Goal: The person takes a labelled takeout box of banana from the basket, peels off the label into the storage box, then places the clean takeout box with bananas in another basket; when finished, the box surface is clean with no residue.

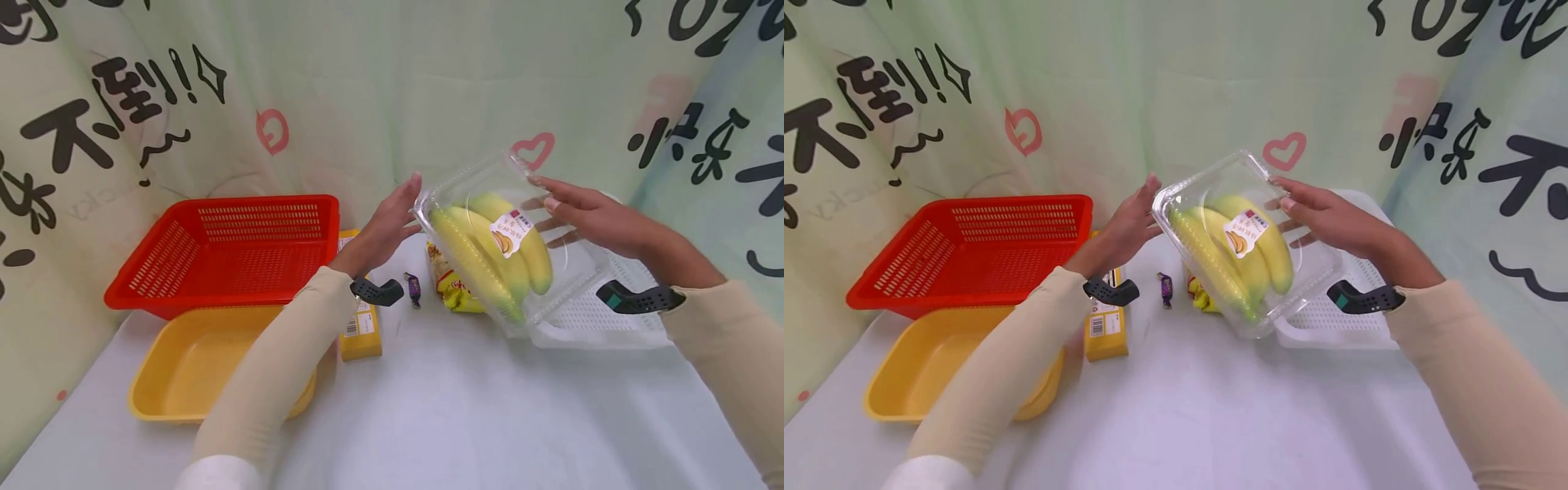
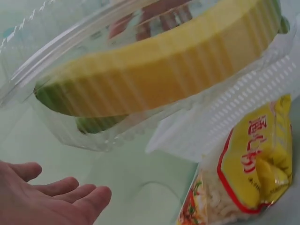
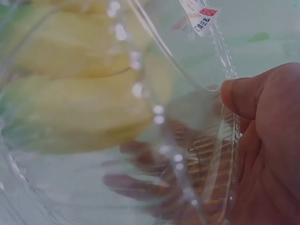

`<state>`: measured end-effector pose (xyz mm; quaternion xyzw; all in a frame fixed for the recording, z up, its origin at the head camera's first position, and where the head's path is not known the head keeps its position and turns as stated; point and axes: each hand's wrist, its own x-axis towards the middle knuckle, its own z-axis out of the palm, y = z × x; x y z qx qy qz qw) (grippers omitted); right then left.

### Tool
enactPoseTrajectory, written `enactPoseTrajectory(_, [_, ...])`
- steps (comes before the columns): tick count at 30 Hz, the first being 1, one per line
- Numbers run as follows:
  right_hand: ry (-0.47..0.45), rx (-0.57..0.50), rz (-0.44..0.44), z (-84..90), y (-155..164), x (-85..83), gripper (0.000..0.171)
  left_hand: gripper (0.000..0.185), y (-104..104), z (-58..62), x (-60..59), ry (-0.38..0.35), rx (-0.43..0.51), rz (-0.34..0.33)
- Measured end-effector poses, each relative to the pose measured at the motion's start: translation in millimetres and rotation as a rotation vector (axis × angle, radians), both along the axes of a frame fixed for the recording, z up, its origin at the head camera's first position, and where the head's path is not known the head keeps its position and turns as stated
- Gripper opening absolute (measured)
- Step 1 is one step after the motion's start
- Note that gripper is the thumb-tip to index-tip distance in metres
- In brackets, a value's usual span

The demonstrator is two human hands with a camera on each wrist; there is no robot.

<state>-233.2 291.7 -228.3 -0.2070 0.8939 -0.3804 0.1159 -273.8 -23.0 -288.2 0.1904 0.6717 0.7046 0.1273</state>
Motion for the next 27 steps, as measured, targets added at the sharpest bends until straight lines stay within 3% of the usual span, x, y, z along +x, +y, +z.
enactPoseTrajectory(7, [-0.017, 0.011, 0.063, -0.3, -14, 3.2, 0.056, 0.073, -20, 7.4, 5.5, -0.019, -0.142, -0.224])
enactPoseTrajectory(12, [-0.029, 0.000, 0.113, -1.5, -23, 5.6, 0.056, 0.068, -30, 10.4, 12.6, -0.027, -0.167, -0.312])
enactPoseTrajectory(19, [-0.051, -0.022, 0.180, -10.7, -35, 11.2, 0.056, 0.063, -36, 2.3, 27.2, -0.065, -0.158, -0.291])
enactPoseTrajectory(27, [-0.051, -0.022, 0.229, -16.4, -50, 14.0, 0.054, 0.058, -53, -2.3, 51.5, -0.040, -0.200, -0.237])
